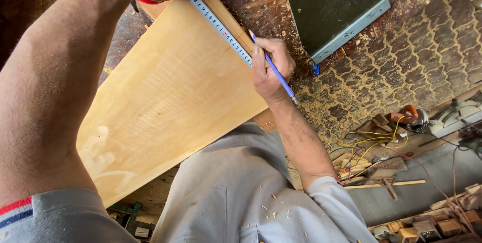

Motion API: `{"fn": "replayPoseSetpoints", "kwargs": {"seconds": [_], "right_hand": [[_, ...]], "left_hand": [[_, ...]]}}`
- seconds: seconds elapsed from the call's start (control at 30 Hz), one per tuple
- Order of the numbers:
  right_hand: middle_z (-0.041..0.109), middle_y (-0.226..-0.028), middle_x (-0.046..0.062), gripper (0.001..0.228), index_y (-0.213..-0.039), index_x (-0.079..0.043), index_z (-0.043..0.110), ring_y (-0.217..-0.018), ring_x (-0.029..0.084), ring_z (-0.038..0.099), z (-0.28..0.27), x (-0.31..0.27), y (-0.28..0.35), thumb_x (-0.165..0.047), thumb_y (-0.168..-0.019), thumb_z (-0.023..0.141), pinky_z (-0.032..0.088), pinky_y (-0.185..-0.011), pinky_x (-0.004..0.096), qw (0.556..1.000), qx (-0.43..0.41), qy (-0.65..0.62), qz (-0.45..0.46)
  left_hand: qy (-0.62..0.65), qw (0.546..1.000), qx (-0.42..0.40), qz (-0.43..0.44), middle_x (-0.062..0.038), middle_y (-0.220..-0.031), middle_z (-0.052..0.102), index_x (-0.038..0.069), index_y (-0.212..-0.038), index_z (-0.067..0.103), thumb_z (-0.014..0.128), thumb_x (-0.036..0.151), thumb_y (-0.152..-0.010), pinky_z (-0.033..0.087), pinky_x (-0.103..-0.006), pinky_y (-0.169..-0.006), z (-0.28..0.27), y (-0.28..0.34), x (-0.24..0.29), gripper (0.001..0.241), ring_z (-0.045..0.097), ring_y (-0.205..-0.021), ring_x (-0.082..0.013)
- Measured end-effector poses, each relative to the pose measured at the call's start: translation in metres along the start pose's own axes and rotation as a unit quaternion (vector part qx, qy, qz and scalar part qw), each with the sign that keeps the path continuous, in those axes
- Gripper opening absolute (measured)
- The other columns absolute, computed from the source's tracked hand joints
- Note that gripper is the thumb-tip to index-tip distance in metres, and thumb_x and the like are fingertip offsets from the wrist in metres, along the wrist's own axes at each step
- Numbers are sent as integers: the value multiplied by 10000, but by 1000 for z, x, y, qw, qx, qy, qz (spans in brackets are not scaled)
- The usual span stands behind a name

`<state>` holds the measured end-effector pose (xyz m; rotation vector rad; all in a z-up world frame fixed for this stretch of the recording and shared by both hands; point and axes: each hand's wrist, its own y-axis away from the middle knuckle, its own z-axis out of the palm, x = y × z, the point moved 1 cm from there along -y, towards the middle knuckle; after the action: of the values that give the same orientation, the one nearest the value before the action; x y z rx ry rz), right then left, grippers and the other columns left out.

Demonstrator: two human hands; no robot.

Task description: The person measures a wooden board with a tape measure and marks it with a pencil, then uses a corded electric drill to bore holes at the marked points on the board. They reposition the board and continue drilling additional holes along the marked line.

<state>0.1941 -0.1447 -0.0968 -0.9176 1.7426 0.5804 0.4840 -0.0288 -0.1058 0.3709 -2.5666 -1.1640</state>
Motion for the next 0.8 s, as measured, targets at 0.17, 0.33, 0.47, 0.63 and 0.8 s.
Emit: {"fn": "replayPoseSetpoints", "kwargs": {"seconds": [0.17, 0.33, 0.47, 0.63, 0.8], "right_hand": [[682, -951, 118, 92, -1096, 17, 639, -813, 165, 704, 43, -8, -43, 34, -1010, 665, 577, -658, 292, 996, -30, 2, -87], [699, -975, 108, 91, -1080, -4, 650, -863, 198, 729, 66, -1, -56, 22, -997, 679, 602, -709, 306, 995, -50, 12, -90], [697, -947, 119, 114, -1062, 6, 661, -852, 233, 712, 66, -1, -56, 41, -958, 690, 587, -720, 340, 993, -67, 37, -91], [705, -935, 114, 120, -1048, -4, 662, -843, 235, 703, 68, -1, -58, 51, -949, 702, 579, -716, 338, 991, -76, 43, -98], [705, -951, 106, 113, -1078, -16, 646, -857, 222, 694, 68, 1, -57, 27, -980, 682, 575, -717, 330, 988, -68, 53, -129]], "left_hand": [[30, 999, 39, 16, -104, -823, 767, 71, -1046, 778, 619, 473, -1048, 580, -406, -582, 15, -12, -5, 433, 692, -626, -277], [-3, 1000, -16, 9, -91, -730, 770, 59, -965, 801, 578, 502, -1088, 577, -408, -535, 14, -13, -4, 510, 690, -546, -269], [29, 999, 33, 3, -98, -728, 755, 69, -986, 788, 613, 511, -1045, 567, -409, -508, 15, -9, -2, 479, 678, -535, -278], [43, 998, 42, -7, -118, -729, 753, 67, -1000, 785, 652, 516, -1019, 567, -412, -508, 19, -16, -4, 468, 685, -545, -290], [73, 997, 32, -21, -130, -757, 747, 78, -1066, 757, 663, 492, -1016, 582, -419, -507, 22, -15, -3, 428, 706, -561, -299]]}}
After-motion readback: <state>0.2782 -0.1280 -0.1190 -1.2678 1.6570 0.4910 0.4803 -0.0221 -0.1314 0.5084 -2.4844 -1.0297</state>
